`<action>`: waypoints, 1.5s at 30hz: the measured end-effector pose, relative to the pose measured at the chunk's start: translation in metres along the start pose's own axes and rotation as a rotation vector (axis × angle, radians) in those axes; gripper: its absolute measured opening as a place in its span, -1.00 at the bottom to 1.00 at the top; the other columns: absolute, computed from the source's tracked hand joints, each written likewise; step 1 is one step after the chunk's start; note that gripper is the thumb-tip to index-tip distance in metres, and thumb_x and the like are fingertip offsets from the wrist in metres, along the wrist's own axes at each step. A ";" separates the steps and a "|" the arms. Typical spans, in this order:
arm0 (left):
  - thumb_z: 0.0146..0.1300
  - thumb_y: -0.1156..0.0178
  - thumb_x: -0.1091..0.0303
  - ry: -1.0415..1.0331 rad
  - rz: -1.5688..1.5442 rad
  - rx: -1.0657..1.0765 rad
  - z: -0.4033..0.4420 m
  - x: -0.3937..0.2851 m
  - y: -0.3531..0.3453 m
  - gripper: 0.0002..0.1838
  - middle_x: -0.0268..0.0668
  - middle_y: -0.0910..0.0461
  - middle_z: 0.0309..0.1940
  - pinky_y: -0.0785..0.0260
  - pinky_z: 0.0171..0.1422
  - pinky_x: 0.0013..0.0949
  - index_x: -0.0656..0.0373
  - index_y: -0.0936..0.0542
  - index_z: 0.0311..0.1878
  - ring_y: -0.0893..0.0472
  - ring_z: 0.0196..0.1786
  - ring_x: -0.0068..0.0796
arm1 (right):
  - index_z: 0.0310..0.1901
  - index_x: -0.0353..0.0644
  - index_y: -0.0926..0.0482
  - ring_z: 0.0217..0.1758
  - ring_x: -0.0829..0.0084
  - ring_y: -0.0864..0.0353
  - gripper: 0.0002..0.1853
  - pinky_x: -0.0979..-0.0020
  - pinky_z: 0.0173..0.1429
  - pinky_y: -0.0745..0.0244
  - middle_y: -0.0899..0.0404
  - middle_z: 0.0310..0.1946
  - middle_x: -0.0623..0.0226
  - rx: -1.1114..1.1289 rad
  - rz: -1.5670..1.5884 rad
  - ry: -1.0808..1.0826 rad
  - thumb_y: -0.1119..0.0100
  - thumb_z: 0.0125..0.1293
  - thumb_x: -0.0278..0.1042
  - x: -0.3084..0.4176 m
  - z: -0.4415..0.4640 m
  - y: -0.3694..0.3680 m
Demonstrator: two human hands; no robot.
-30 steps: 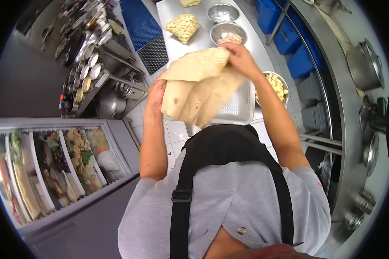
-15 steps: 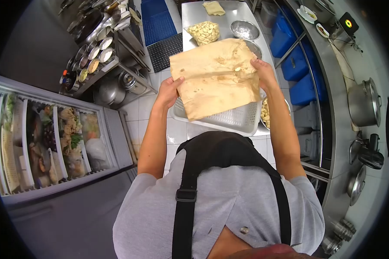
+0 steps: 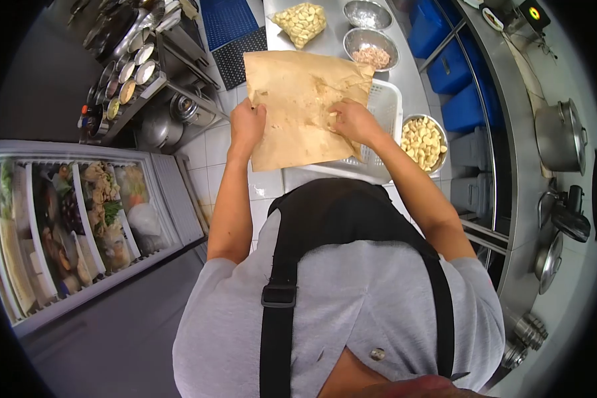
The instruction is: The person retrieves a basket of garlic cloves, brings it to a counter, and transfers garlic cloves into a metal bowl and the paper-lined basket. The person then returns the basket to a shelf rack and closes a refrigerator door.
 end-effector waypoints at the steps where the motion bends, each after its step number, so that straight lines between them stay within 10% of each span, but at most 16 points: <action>1: 0.30 -0.27 0.31 -0.001 0.001 0.016 -0.001 -0.001 -0.002 -0.70 0.21 -0.70 -0.27 -0.52 -0.04 0.01 0.43 -0.62 -0.13 -0.69 -0.14 0.26 | -0.20 -0.25 -0.72 -0.24 0.11 -0.70 -0.85 0.24 -0.09 -0.59 -0.68 -0.39 0.13 -0.045 -0.117 0.073 -0.28 0.22 -0.45 0.005 -0.003 -0.007; 7: 0.21 -0.37 0.30 0.040 0.006 0.030 -0.011 -0.004 0.002 -0.65 0.16 -0.72 -0.25 -0.54 -0.04 -0.03 0.38 -0.62 -0.06 -0.72 -0.15 0.19 | -0.27 -0.20 -0.69 -0.05 0.02 -0.67 -0.85 0.07 0.07 -0.54 -0.69 -0.26 0.09 0.238 0.089 -0.300 -0.30 0.14 -0.36 -0.053 -0.003 -0.036; 13: 0.16 -0.46 0.36 0.110 -0.042 0.090 -0.014 -0.011 0.000 -0.57 0.00 -0.78 -0.14 -0.58 0.02 -0.22 0.33 -0.66 0.08 -0.79 -0.11 -0.15 | -0.30 -0.21 -0.65 -0.33 0.14 -0.67 -0.91 0.24 -0.13 -0.59 -0.67 -0.41 0.17 0.155 -0.028 0.102 -0.26 0.16 -0.44 -0.020 0.006 -0.039; 22: 0.14 -0.46 0.29 0.119 -0.058 0.097 -0.016 -0.007 -0.003 -0.61 0.04 -0.76 -0.25 -0.57 -0.06 -0.16 0.36 -0.66 -0.04 -0.77 -0.19 -0.02 | -0.28 -0.26 -0.64 -0.39 0.39 -0.65 -0.91 0.36 -0.21 -0.54 -0.67 -0.45 0.23 0.062 0.215 -0.414 -0.26 0.24 -0.44 -0.078 -0.008 0.016; 31: 0.13 -0.47 0.30 0.089 -0.076 0.091 -0.015 -0.003 -0.004 -0.63 0.05 -0.76 -0.26 -0.57 -0.06 -0.16 0.37 -0.66 -0.09 -0.77 -0.19 -0.02 | -0.34 -0.25 -0.64 -0.18 -0.08 -0.70 -0.89 0.05 -0.05 -0.57 -0.71 -0.34 -0.01 0.277 -0.222 -0.229 -0.22 0.11 -0.44 -0.061 -0.019 -0.011; 45: 0.15 -0.48 0.37 0.123 -0.053 0.113 -0.018 -0.009 -0.003 -0.60 -0.02 -0.79 -0.20 -0.59 -0.04 -0.26 0.34 -0.69 0.03 -0.80 -0.18 -0.20 | -0.34 -0.25 -0.64 -0.19 -0.06 -0.71 -0.88 0.08 -0.07 -0.58 -0.71 -0.34 -0.03 0.185 -0.090 -0.317 -0.22 0.11 -0.41 -0.069 -0.017 -0.002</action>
Point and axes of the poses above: each hand's wrist, its own z-axis towards the middle knuckle, its own y-axis out of the back of the hand, x = y × z, the point moved 10 cm from there along z, towards the middle knuckle
